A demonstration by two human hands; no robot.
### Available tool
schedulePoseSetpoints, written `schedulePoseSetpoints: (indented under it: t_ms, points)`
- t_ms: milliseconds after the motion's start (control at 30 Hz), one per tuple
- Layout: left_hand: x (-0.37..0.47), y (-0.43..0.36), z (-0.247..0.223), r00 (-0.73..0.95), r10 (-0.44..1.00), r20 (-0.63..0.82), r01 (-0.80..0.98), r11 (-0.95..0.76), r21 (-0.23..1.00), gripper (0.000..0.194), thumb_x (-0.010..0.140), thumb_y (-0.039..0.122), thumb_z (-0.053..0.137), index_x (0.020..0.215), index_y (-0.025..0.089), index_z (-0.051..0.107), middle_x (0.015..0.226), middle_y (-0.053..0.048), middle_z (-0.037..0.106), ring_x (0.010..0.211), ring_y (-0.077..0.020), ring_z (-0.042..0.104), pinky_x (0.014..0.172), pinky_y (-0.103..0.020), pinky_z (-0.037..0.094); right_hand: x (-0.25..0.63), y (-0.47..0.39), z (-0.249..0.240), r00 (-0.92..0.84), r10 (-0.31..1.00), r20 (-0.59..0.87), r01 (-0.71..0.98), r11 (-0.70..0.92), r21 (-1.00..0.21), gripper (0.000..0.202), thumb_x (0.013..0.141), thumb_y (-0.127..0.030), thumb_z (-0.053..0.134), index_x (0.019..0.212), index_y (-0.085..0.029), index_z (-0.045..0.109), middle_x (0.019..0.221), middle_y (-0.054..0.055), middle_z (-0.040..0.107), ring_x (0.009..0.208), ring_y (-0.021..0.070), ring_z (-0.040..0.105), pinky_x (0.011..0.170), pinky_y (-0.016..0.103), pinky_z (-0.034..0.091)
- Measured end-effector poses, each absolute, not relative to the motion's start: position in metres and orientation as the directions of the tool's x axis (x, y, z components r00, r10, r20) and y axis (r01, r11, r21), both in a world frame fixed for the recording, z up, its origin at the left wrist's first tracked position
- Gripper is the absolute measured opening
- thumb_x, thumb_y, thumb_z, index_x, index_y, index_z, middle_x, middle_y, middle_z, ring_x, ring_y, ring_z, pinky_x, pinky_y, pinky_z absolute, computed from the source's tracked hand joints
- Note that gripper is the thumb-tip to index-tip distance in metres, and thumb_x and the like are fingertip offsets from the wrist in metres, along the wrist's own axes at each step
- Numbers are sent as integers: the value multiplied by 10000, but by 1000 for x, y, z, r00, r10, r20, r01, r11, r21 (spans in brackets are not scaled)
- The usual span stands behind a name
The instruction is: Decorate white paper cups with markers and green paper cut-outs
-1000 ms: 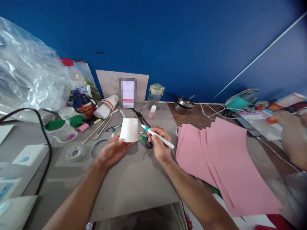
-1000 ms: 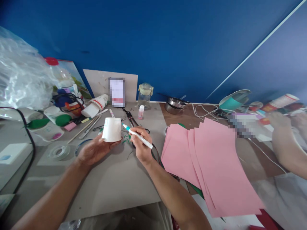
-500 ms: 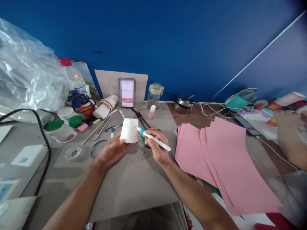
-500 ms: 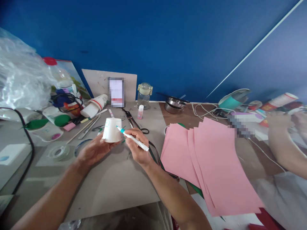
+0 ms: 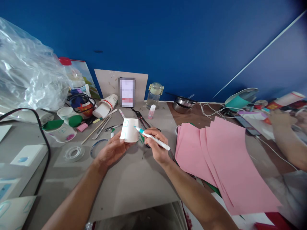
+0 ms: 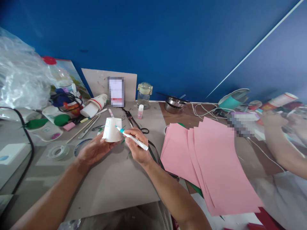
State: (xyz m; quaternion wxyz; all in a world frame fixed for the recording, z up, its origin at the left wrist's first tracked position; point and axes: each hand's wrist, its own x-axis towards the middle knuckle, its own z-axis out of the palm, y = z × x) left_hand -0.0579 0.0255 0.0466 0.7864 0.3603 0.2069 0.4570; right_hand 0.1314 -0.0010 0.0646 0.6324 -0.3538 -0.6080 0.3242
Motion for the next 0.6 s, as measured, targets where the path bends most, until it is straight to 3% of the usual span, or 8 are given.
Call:
schedulePoseSetpoints:
  t_ms: [300, 600]
  points:
    - [-59, 24, 49, 472, 881, -27, -588, 337, 735, 384, 788, 307, 688, 1140, 156, 676, 1158, -96, 686, 1108, -265, 599, 1055, -429, 403, 132, -1, 65, 54, 843, 536, 45, 534, -844, 176, 893, -355, 569, 959, -225, 669, 801, 45, 639, 788, 192, 604, 661, 337, 494]
    - [-63, 24, 51, 513, 857, -47, -620, 408, 670, 444, 764, 365, 682, 1146, 139, 676, 1186, -127, 691, 1098, -315, 625, 1071, -499, 379, 132, 2, 57, 98, 892, 440, -80, 448, -890, 211, 869, -400, 610, 985, -231, 662, 904, 46, 630, 668, 136, 579, 564, 270, 489]
